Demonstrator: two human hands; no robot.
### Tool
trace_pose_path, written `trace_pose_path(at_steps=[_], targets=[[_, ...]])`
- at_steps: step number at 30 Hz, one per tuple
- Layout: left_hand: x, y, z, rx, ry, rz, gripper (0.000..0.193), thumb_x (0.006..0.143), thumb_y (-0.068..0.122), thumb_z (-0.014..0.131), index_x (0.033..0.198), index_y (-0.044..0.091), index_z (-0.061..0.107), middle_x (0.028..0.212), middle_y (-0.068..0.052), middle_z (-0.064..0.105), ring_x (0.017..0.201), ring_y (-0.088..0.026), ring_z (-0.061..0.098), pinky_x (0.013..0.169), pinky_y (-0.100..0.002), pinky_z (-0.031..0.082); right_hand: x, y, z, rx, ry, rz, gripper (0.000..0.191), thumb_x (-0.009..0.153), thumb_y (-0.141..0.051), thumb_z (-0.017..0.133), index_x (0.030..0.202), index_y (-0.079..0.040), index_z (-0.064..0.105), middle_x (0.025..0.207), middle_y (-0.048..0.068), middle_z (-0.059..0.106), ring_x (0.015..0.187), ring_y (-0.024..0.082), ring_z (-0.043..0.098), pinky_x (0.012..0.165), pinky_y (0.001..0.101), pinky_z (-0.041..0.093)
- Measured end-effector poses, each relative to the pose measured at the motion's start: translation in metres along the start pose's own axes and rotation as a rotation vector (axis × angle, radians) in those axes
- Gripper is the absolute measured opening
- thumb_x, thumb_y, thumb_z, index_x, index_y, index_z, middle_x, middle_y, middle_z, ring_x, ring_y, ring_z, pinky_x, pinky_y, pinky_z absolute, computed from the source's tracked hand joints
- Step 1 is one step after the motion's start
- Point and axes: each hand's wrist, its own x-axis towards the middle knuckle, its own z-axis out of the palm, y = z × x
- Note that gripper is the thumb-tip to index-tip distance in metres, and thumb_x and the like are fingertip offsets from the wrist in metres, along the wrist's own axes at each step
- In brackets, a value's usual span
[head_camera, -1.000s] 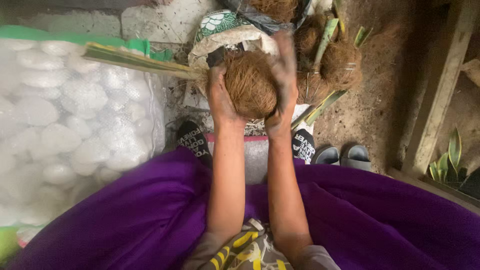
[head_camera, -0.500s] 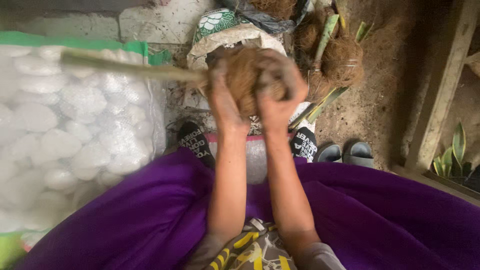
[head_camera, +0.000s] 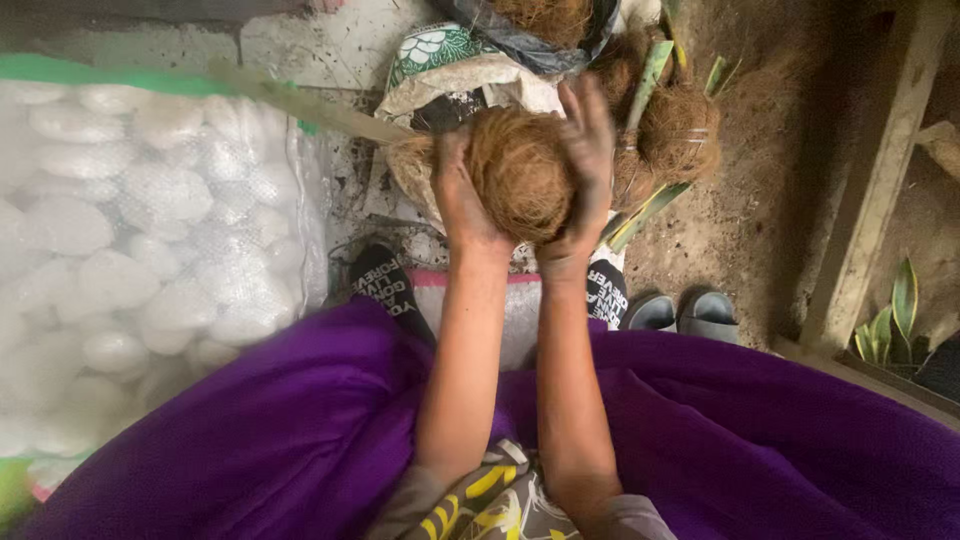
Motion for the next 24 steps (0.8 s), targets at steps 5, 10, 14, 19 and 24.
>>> trace_pose_path(at_steps=[5, 10, 14, 19, 24], targets=[[0.002, -0.001, 0.001, 0.012, -0.040, 0.240, 0.032, 0.104, 0.030, 0.052, 0.111, 0.000, 0.061, 0.105, -0.014, 0.068, 0.090, -0.025, 0.072, 0.078, -0.037, 0.063, -0.015, -0.012, 0.006, -0.146, 0.056, 0.110, 0.051, 0.095, -0.046, 0.067, 0.119, -0.002, 0.075, 0.130, 0.018, 0.067, 0.122, 0.029, 0.066, 0.111, 0.0416, 0.051], [-0.001, 0.013, 0.002, 0.063, 0.036, 0.210, 0.035, 0.099, 0.030, 0.064, 0.116, 0.001, 0.061, 0.110, -0.012, 0.066, 0.098, -0.023, 0.068, 0.084, -0.038, 0.061, -0.025, -0.016, 0.008, -0.126, 0.109, 0.199, 0.033, 0.096, -0.029, 0.070, 0.110, 0.001, 0.074, 0.119, 0.016, 0.070, 0.112, 0.028, 0.069, 0.105, 0.0370, 0.052], [-0.001, 0.034, 0.004, 0.415, -0.296, 0.375, 0.043, 0.099, 0.036, 0.065, 0.126, 0.002, 0.063, 0.137, -0.008, 0.054, 0.125, -0.021, 0.057, 0.109, -0.041, 0.047, -0.025, 0.003, -0.001, 0.186, 0.221, 0.577, 0.041, 0.098, -0.028, 0.069, 0.120, 0.007, 0.070, 0.113, 0.015, 0.069, 0.104, 0.029, 0.064, 0.093, 0.0420, 0.054], [0.006, 0.021, 0.000, 0.374, -0.644, 0.400, 0.040, 0.100, 0.036, 0.066, 0.127, 0.007, 0.064, 0.139, -0.009, 0.061, 0.138, -0.022, 0.056, 0.126, -0.047, 0.039, -0.030, 0.020, -0.015, 0.607, 0.308, 0.778, 0.074, 0.103, -0.063, 0.045, 0.143, 0.000, 0.053, 0.145, 0.021, 0.054, 0.132, 0.035, 0.055, 0.115, 0.0518, 0.044], [0.009, -0.001, -0.015, 0.361, -0.309, 0.438, 0.023, 0.103, 0.020, 0.063, 0.119, 0.005, 0.066, 0.120, -0.015, 0.071, 0.124, -0.027, 0.066, 0.121, -0.047, 0.046, -0.025, 0.012, -0.006, 0.367, 0.066, 0.260, 0.088, 0.102, -0.081, 0.027, 0.147, -0.011, 0.055, 0.164, 0.007, 0.038, 0.152, 0.024, 0.041, 0.131, 0.0415, 0.028]])
